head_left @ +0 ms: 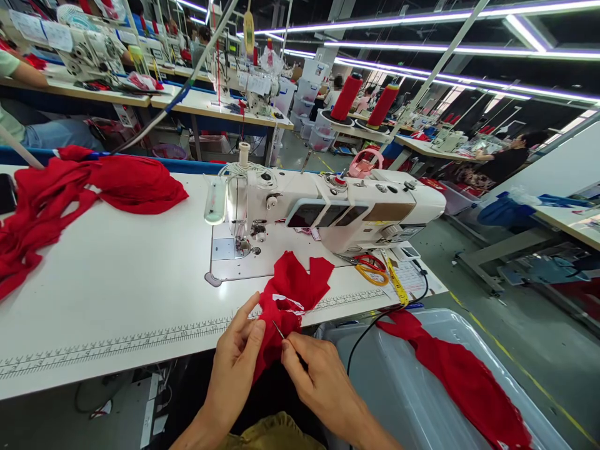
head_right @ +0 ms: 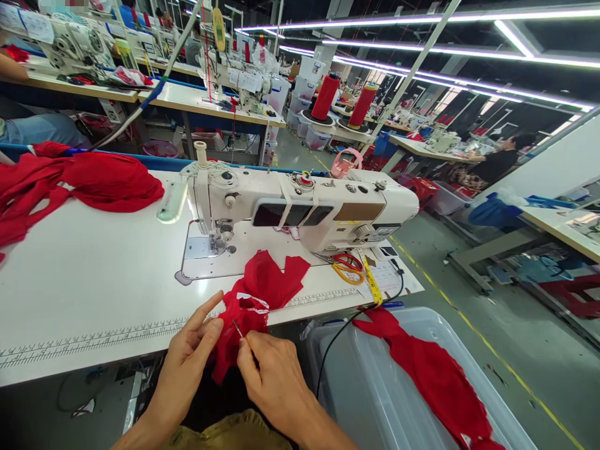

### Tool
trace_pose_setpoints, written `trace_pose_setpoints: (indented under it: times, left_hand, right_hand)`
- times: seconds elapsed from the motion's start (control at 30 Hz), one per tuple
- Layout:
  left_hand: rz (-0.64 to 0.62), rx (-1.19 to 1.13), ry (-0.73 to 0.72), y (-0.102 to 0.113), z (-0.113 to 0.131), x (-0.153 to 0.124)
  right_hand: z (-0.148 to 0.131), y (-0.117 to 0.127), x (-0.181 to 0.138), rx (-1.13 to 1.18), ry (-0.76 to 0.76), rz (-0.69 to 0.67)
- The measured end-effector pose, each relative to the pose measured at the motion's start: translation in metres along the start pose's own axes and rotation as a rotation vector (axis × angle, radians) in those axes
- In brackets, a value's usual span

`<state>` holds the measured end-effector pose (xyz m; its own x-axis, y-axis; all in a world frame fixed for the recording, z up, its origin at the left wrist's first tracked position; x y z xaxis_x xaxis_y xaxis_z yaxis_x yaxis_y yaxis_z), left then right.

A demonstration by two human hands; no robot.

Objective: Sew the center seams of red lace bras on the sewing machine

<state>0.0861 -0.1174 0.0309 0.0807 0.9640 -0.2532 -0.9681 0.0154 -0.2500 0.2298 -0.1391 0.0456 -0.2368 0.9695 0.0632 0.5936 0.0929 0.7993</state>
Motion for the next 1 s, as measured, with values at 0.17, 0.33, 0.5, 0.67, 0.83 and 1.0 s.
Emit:
trace_pose_setpoints:
  times: [0.17, 0.33, 0.5, 0.67, 0.83, 1.0]
  left_hand:
    - [-0.024, -0.01, 0.005, 0.001, -0.003, 0.001]
    - [-0.057, -0.019, 0.05, -0.003, -0.004, 0.003]
    - [-0.058, 0.011, 0.06, -0.008, -0.004, 0.003]
    - [-0.07, 0.079, 0.03, -0.011, 0.005, -0.003]
    - [-0.105, 0.068, 0.013, -0.019, 0.014, -0.011]
    - [-0.044, 0.006, 0.067, -0.003, 0.007, -0.003]
  right_hand:
    - [0.001, -0.002, -0.001, 0.027, 0.0, 0.007]
    - [0.003, -0.007, 0.001, 0.085, 0.038, 0.038]
    - [0.006, -0.008, 0.006, 0.197, 0.015, 0.124]
    - [0.012, -0.012, 0.003, 0.833, -0.163, 0.084]
    - [0.012, -0.021, -0.002, 1.189, -0.227, 0.093]
    - [0.013, 0.01, -0.003, 1.28, -0.081, 0.262]
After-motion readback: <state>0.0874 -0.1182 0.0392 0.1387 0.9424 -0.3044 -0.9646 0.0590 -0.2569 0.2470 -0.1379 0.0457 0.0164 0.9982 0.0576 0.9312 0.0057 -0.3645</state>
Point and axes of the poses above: each hand's wrist, its own x-axis towards the middle knuckle, its own y-axis out of the back of the hand, z = x × y, the point moved 3 cm from there along x, towards the middle knuckle, and after that the axes turned 2 degrees about -x, right-handed, at the moved point
